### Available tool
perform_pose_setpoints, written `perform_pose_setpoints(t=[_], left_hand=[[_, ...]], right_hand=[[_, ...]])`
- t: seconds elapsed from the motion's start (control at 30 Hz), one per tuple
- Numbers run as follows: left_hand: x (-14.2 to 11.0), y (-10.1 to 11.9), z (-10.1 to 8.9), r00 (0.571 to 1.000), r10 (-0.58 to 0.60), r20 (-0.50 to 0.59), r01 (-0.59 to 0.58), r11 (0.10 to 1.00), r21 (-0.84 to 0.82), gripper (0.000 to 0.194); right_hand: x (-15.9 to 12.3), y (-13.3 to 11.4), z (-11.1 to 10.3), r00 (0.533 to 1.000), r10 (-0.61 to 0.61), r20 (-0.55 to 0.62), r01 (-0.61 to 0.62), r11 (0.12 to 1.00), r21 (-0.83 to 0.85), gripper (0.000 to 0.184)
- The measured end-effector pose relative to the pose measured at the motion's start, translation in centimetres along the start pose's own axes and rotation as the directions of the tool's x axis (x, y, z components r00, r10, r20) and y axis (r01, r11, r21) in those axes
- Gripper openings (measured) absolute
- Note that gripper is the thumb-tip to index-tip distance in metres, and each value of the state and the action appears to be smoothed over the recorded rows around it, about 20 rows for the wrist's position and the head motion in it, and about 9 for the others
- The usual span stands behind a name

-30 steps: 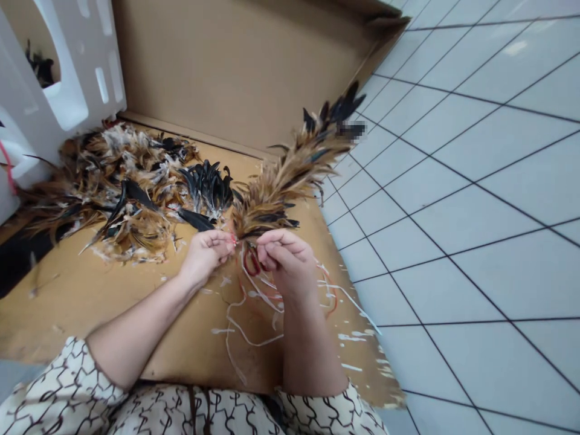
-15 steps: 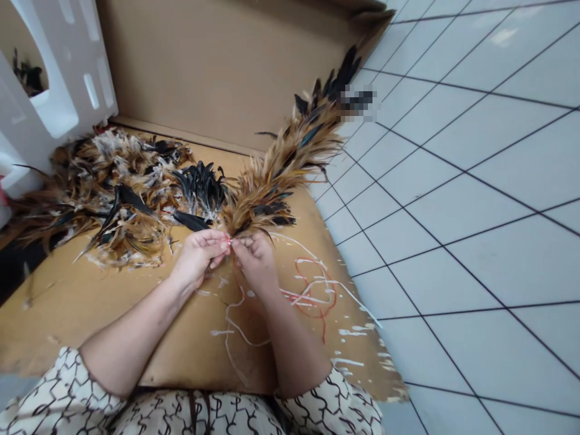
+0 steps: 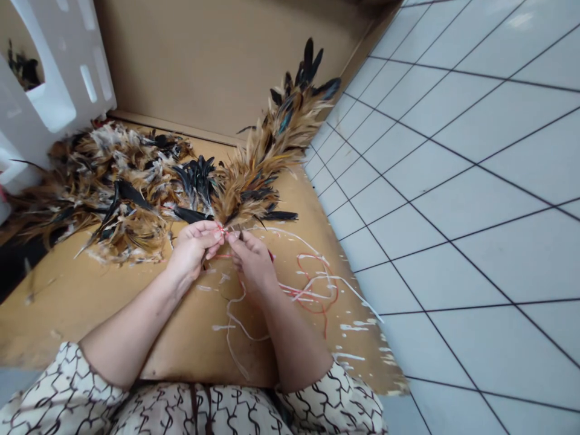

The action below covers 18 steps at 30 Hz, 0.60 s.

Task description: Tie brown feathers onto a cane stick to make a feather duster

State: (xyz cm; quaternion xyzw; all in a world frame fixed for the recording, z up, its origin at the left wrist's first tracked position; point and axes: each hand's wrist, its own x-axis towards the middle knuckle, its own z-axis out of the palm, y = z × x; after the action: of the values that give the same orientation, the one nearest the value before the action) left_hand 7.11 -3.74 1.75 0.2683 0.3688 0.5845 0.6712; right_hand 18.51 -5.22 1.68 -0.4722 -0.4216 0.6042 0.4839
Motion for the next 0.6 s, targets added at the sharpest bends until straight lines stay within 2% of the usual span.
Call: perform_pose_setpoints(t=[0.2, 0.3, 0.33, 0.4, 0.47, 0.53, 0.6], left_hand=[[0.0, -0.2, 0.0, 1.000, 0.006, -0.015, -0.006, 1.000, -0.006, 0.021], [0.1, 0.0, 0.0, 1.000, 0.016, -0.027, -0.016, 1.000, 0.000, 0.021], [0.1, 0.1, -0.1, 0.999, 0.019, -0.034, -0.019, 1.000, 0.002, 0.021], [0.1, 0.1, -0.1, 0.999, 0.025, -0.049, -0.024, 1.000, 0.010, 0.022], [0.1, 0.1, 0.0, 0.998, 0.027, -0.052, -0.026, 0.999, 0.021, 0.022], [0.0, 0.0, 0.1, 0.999, 0.022, -0.047, -0.021, 0.999, 0.033, 0.021], [-0.1, -0.1, 0.2, 0.999, 0.017, -0.043, -0.015, 0.999, 0.044, 0.021]], right_hand=[[0.6, 0.8, -0.1, 0.998, 0.022, -0.052, -0.019, 0.999, 0.047, 0.030], [0.9, 1.0, -0.6, 0.991, -0.070, -0.113, 0.065, 0.997, -0.049, 0.033], [0.9, 1.0, -0.8, 0.976, -0.149, -0.161, 0.132, 0.985, -0.110, 0.033], [0.6, 0.8, -1.0, 0.904, -0.341, -0.259, 0.276, 0.927, -0.255, 0.033], [0.1, 0.6, -1.1, 0.836, -0.469, -0.284, 0.358, 0.859, -0.366, 0.025], [-0.2, 0.6, -0.9, 0.844, -0.477, -0.244, 0.364, 0.844, -0.394, 0.015], [-0.3, 0.8, -0.6, 0.892, -0.411, -0.190, 0.330, 0.877, -0.350, 0.011]])
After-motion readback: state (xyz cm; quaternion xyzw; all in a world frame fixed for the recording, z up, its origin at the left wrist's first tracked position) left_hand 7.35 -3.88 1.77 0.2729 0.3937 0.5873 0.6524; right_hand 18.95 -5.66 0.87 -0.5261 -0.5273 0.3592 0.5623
